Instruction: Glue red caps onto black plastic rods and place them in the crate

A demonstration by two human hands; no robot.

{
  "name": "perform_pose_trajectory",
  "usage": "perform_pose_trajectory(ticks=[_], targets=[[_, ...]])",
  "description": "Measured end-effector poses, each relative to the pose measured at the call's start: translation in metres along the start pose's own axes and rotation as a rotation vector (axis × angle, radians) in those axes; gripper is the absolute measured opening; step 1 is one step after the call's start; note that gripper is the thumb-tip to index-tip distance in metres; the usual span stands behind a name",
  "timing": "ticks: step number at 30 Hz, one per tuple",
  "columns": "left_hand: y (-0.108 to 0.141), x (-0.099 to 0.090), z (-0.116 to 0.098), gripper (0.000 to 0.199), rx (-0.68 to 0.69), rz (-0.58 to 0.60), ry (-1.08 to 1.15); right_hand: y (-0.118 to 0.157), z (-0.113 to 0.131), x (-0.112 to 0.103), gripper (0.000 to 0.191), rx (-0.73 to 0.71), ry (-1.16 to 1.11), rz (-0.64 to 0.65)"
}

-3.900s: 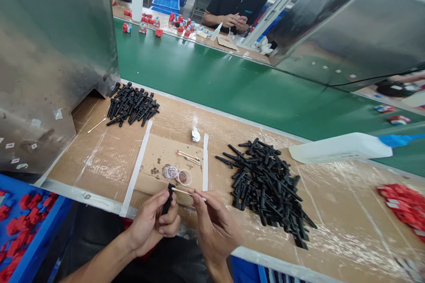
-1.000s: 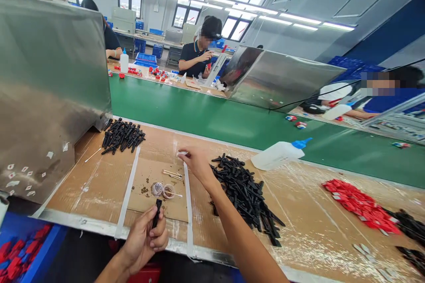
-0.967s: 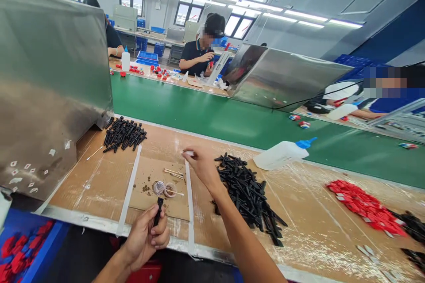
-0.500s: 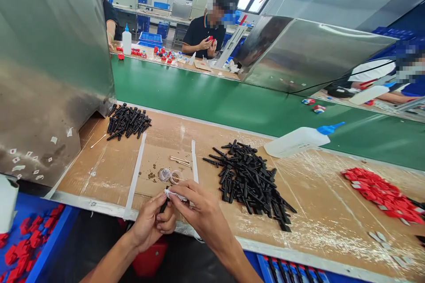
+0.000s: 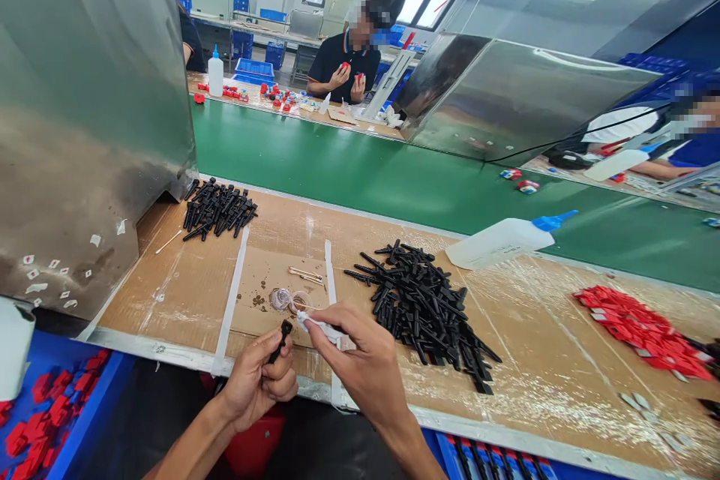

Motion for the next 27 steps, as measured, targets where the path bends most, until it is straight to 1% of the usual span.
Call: perform_pose_trajectory(ticks=[2,5,8,12,15,17,19,22,24,27], targets=[[0.000,-0.001,0.000,0.027,-0.024,0.008,0.063,-0.003,0.002,-0.009,0.006,0.021,0.005,-0.055],[0.001,-0.001,0.000,0.027,-0.050,0.023,0.105,-0.004,0.004,-0.009,0.005,0.032,0.021,-0.057],[0.001,-0.001,0.001,0.029,-0.046,0.016,0.089,-0.001,0.004,0.004,0.007,0.017,0.011,0.010],[0.002,-0.003,0.002,0.029,0.020,-0.036,-0.016,0.008,-0.003,0.028,0.008,0.026,-0.005,0.127],[0.002,-0.004,0.003,0.030,0.043,-0.041,-0.053,0.011,-0.005,0.035,0.011,-0.008,0.008,0.149],[0.002,-0.004,0.004,0.029,0.034,-0.029,-0.044,0.008,-0.003,0.028,0.014,-0.041,0.023,0.099],[0.002,-0.005,0.004,0.029,0.016,-0.013,-0.019,0.000,-0.001,0.010,0.014,-0.048,0.027,-0.013],[0.002,-0.007,0.004,0.030,-0.001,-0.010,0.018,-0.017,-0.012,-0.019,0.011,0.037,0.038,-0.179],[0.001,-0.009,0.004,0.030,-0.003,-0.017,0.027,-0.030,-0.029,-0.029,0.016,0.119,0.054,-0.196],[0.001,-0.010,0.006,0.031,-0.005,-0.027,0.030,-0.050,-0.061,-0.029,0.025,0.210,0.077,-0.168]])
Point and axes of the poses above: each hand's wrist, its own y-axis away from the middle knuckle, its own x-axis out of the palm, z = x × y, the point moved 7 cm from there along -y, towards the middle knuckle, and after that the axes turned 4 degrees about -y, right-handed, at the moved point
